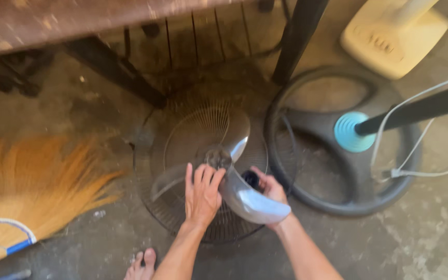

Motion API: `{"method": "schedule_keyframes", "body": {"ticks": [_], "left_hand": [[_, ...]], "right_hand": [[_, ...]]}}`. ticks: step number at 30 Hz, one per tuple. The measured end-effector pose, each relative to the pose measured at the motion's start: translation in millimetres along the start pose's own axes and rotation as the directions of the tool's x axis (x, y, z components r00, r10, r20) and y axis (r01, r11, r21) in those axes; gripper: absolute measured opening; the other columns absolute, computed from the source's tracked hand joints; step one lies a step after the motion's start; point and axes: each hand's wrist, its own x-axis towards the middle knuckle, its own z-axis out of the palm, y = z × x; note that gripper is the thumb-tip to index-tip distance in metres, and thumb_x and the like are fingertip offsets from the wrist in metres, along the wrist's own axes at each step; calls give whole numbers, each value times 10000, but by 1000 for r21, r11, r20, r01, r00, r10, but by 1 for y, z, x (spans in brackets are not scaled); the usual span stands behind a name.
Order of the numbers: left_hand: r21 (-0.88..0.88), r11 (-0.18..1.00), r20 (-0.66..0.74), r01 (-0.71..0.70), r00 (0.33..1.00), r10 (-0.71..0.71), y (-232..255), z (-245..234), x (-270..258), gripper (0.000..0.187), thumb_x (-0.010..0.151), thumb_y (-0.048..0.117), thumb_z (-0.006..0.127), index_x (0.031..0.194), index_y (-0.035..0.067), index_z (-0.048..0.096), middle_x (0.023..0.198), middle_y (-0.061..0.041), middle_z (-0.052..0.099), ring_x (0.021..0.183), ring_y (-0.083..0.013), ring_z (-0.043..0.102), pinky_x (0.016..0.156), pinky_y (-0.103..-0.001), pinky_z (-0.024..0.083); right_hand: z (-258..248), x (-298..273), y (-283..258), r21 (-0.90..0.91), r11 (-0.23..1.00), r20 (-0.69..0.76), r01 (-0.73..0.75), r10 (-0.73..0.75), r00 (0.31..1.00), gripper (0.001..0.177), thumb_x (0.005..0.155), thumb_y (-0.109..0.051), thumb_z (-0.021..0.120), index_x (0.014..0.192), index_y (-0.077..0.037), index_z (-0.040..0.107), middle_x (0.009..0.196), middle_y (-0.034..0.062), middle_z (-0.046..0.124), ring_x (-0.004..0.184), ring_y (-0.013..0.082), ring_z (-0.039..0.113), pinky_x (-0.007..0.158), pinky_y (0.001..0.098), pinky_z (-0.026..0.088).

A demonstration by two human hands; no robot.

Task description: The person removes the front protective cage of a standing fan, then detaches the fan blades from the motor hub. The removed cage and blades are placed on the floor.

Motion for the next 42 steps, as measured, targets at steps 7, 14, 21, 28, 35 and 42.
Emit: {"method": "schedule_keyframes", "body": {"ticks": [7, 14, 21, 28, 35, 42], "left_hand": [[19, 999, -7, -31, 999, 31, -16, 9, -3, 393, 829, 143, 733, 1211, 144, 639, 1174, -47, 616, 1190, -296, 523, 987, -500, 393], [-52, 993, 245, 106, 965, -91, -8, 8, 2, 575, 747, -44, 684, 1287, 145, 621, 1172, -63, 577, 1101, -312, 537, 901, -427, 495], [-144, 973, 335, 182, 934, -125, 12, -6, -4, 762, 719, -78, 661, 1432, 144, 508, 1310, -87, 536, 1208, -318, 528, 949, -452, 484], [-432, 850, 161, 301, 953, -256, 64, -100, 28, 622, 846, 12, 644, 1441, 121, 495, 1355, -114, 541, 1163, -339, 594, 955, -472, 479], [-738, 669, -106, 85, 965, -240, 142, -227, 81, 512, 894, 23, 630, 1393, 98, 542, 1313, -102, 595, 1052, -242, 676, 923, -360, 555], [-910, 402, -164, -97, 977, -136, 216, -331, 99, 537, 956, 128, 678, 1458, 47, 506, 1398, -129, 610, 1259, -227, 628, 1083, -367, 507]], "right_hand": [[16, -6, -26, -291, 932, -91, -214, 196, 976, 607, 929, -416, 523, 1498, -209, 492, 1535, 92, 503, 1301, 286, 554, 1040, 514, 489], [23, -4, -37, -841, 523, -101, -138, 98, 990, 567, 946, -239, 635, 1487, -126, 508, 1409, 87, 671, 1253, 221, 662, 1056, 372, 502], [19, -17, -62, -964, 263, -43, -28, -51, 998, 506, 946, -240, 650, 1430, -116, 571, 1324, 63, 712, 1175, 158, 673, 918, 317, 539], [74, -95, -122, -917, 385, 37, 107, -183, 982, 451, 928, -170, 655, 1373, -100, 631, 1261, 60, 733, 1113, 151, 676, 870, 333, 559], [176, -207, -195, -687, 537, 240, 490, -469, 850, 420, 925, -91, 637, 1337, -9, 616, 1240, 108, 707, 1110, 205, 682, 887, 357, 585], [248, -337, -239, -377, 698, 287, 609, -537, 793, 430, 944, -115, 587, 1357, -3, 543, 1302, 191, 646, 1180, 297, 659, 956, 433, 544]]}}
